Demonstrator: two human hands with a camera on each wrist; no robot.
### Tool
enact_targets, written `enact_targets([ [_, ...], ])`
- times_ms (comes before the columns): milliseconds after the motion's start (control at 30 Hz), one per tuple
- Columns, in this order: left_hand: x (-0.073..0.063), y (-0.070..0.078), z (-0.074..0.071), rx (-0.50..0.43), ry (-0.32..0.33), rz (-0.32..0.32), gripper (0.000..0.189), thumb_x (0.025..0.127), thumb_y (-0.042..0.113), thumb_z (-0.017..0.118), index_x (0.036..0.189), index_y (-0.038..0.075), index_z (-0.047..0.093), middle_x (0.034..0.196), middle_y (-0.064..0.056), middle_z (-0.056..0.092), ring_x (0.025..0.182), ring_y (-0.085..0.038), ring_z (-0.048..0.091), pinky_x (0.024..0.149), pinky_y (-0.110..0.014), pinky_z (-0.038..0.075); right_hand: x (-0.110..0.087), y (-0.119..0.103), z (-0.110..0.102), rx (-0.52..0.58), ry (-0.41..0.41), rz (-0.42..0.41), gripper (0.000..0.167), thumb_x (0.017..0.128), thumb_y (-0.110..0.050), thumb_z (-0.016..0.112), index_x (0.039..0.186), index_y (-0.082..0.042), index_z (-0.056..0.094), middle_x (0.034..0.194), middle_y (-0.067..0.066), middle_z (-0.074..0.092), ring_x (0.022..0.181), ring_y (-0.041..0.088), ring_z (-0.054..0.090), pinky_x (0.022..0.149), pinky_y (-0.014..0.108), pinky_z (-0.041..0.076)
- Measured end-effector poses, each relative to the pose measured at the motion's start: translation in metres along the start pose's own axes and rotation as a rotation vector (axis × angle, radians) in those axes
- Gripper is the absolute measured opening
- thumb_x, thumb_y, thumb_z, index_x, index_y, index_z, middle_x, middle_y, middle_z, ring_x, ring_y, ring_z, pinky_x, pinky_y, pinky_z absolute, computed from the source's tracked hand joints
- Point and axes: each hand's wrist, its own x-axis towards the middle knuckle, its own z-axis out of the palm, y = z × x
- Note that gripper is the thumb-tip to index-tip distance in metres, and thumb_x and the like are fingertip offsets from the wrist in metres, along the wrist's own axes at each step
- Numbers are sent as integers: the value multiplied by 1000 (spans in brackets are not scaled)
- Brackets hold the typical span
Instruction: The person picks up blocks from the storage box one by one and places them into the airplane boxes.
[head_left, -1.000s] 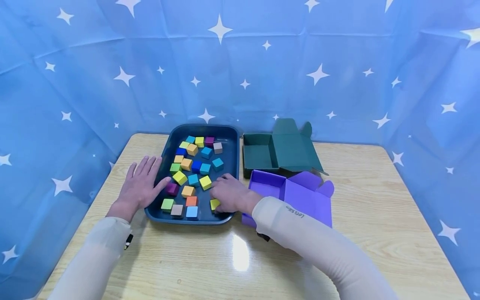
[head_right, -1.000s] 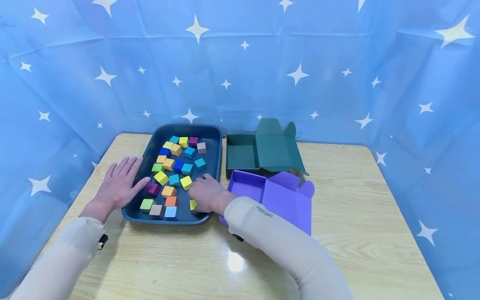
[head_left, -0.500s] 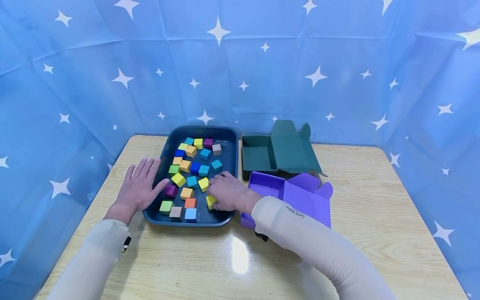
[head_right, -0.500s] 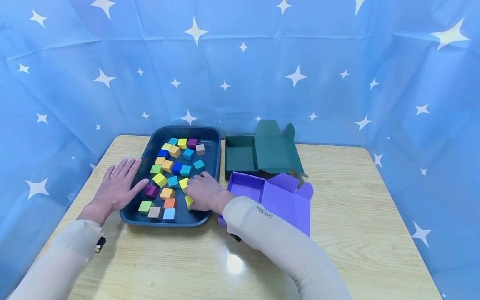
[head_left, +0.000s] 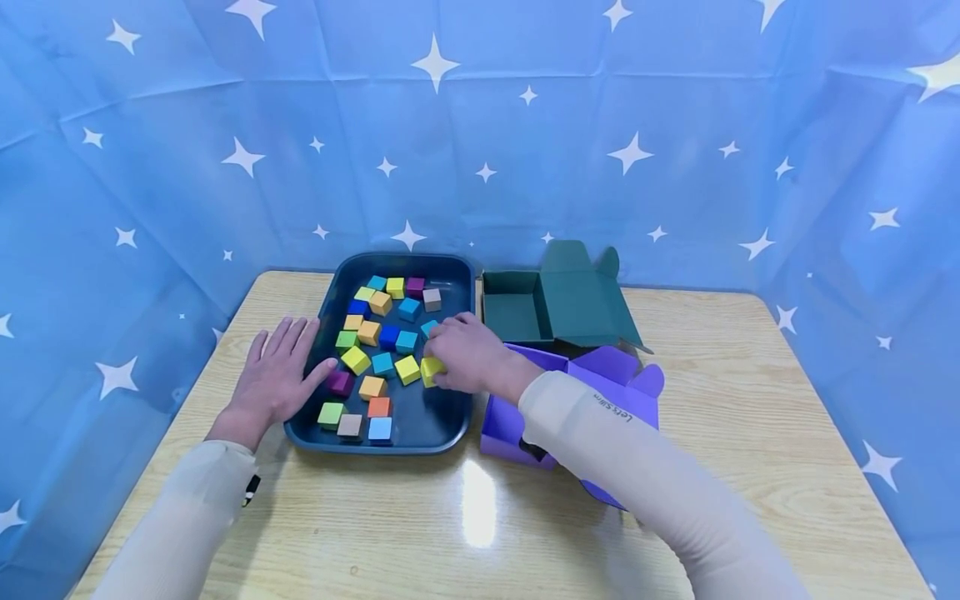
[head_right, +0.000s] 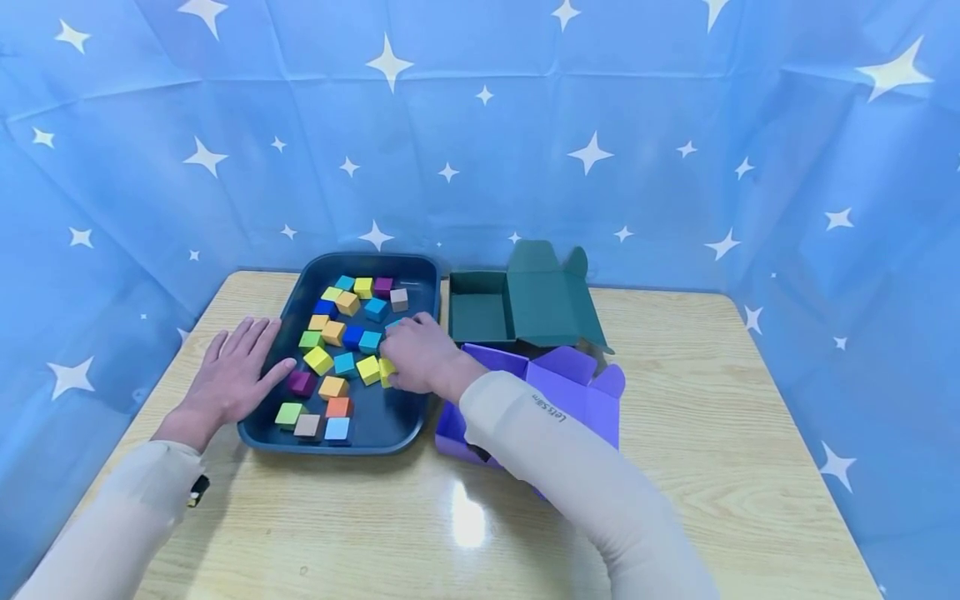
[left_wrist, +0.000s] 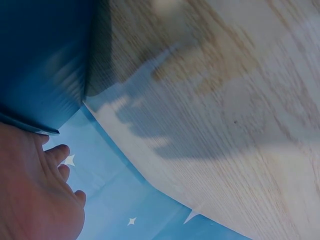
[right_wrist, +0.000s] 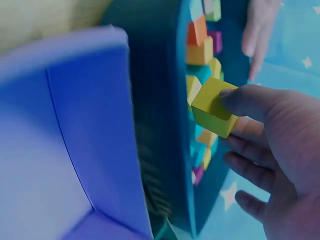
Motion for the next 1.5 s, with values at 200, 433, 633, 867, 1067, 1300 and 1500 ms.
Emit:
enact_targets([
  [200,0,0,1,-1,5,0,84,97,65,29,158,12,8,161,-23,14,149,-43,6,118,-67,0,-6,19,-17,10,46,73,38,89,-43,68,121,-22,68,119,-3,64,118,18,54,113,46,35],
  [433,-1,0,1,0,16,3,84,97,66,28,158,12,8,161,-23,15,149,-43,6,118,-66,0,-14,45,-27,19,95,139,36,90,-39,67,120,-19,69,118,-1,65,117,21,55,112,48,35],
  [633,-2,-2,2,-8,14,-4,84,97,66,28,158,12,8,162,-23,14,150,-43,5,118,-66,-1,-20,68,-29,16,110,163,35,91,-36,66,121,-17,69,119,1,65,116,25,56,111,49,36],
  [867,-2,-2,2,-11,18,-6,83,97,65,30,158,12,8,162,-23,14,150,-43,5,118,-66,0,-24,91,-26,20,106,207,34,92,-33,66,120,-14,68,120,6,65,119,28,56,111,54,35],
  [1067,0,-1,4,-9,27,-3,82,97,64,30,158,13,8,162,-22,15,150,-42,5,118,-66,1,-22,107,-19,14,105,277,31,92,-30,66,118,-13,69,119,7,65,118,30,55,112,55,33],
  [1300,0,-2,4,-12,16,-13,83,97,64,32,158,14,8,163,-20,13,151,-40,3,120,-63,-2,-11,118,-10,2,67,315,33,93,-30,65,120,-12,67,124,8,63,121,31,52,113,57,30],
  [1500,0,-2,3,-11,19,-16,83,97,66,31,158,14,8,163,-20,13,151,-40,3,120,-63,-1,4,125,-4,-25,62,348,35,93,-34,65,122,-14,67,127,9,62,123,31,51,112,57,32],
])
